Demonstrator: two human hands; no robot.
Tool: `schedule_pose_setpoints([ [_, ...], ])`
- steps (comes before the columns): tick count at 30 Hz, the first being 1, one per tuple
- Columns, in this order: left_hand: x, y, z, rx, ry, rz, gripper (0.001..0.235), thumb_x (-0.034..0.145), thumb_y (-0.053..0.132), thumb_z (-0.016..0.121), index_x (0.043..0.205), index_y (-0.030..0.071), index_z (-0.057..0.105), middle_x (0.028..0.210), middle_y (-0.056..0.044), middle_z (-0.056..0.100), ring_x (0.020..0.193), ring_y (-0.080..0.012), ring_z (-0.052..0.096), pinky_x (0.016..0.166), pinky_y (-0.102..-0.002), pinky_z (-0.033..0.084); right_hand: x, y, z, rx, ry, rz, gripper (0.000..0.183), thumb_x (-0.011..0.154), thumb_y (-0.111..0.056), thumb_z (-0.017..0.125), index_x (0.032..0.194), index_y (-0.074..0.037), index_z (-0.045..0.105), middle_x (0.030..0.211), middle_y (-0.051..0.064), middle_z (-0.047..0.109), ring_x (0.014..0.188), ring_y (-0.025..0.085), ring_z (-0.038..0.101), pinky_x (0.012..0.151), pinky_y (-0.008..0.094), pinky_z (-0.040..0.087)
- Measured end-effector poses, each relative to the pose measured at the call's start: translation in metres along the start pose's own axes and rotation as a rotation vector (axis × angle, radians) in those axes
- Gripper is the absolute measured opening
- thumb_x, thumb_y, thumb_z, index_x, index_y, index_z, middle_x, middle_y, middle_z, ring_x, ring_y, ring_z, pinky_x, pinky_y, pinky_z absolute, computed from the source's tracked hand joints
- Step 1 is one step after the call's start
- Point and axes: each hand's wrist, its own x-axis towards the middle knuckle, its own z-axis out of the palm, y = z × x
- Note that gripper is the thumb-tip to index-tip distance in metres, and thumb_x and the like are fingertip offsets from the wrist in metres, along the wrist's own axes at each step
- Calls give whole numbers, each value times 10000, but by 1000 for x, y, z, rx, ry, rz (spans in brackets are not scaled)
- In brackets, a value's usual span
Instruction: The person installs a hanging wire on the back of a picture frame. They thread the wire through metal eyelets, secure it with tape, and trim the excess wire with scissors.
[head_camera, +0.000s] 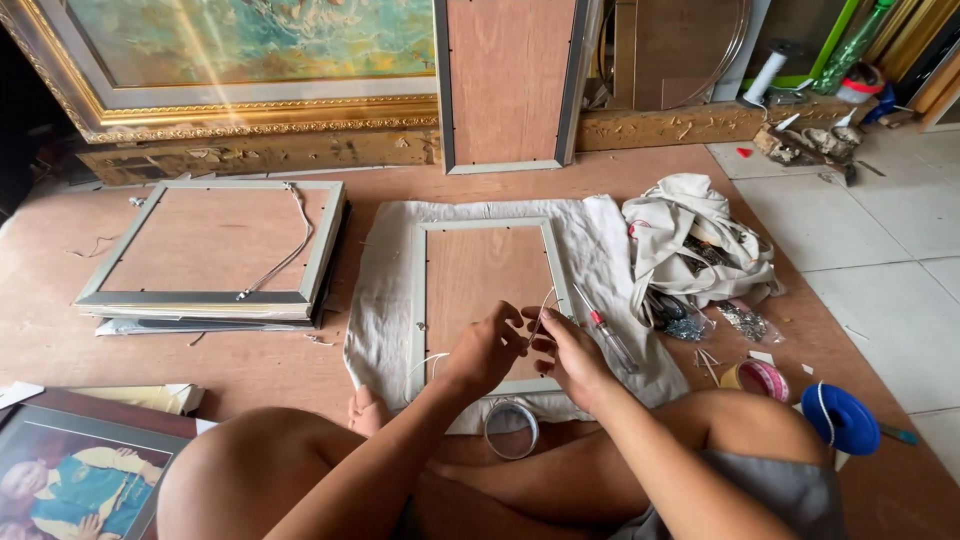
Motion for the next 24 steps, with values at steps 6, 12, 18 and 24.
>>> schedule_pose_setpoints([
  [6, 9, -39, 6, 2, 149, -51, 272, 1075, 265, 646, 1321, 252, 764, 1159, -71, 868, 1034, -295, 842, 902, -446, 666, 34, 49, -27, -450, -90, -209, 410, 1118, -486, 594, 1102, -154, 835, 1169, 101, 805, 1122, 280, 713, 886, 432, 565],
  [12, -9, 0, -12, -294, 98, -145, 332, 1010, 520, 756, 1195, 285, 900, 1044, -72, 836, 904, -236, 759, 873, -439, 617, 16, 35, -5, -590, -211, -346, 324, 1057, -309, 560, 842, -134, 728, 858, 86, 642, 881, 244, 635, 851, 425, 579],
  [18, -11, 14, -14, -459, 91, -180, 233, 987, 414, 853, 1116, 234, 928, 788, -81, 702, 798, -174, 599, 758, -332, 540, 3, 27, 2, -512, -276, -429, 345, 1030, -291, 514, 795, -109, 689, 827, 101, 684, 907, 270, 646, 856, 417, 559],
  [24, -19, 22, -29, -573, 77, -164, 250, 1006, 326, 850, 1150, 131, 909, 769, -68, 612, 811, -151, 576, 698, -253, 478, 12, 34, -8, -447, -339, -437, 345, 1003, -234, 494, 734, -91, 656, 805, 120, 671, 890, 285, 669, 838, 397, 542],
])
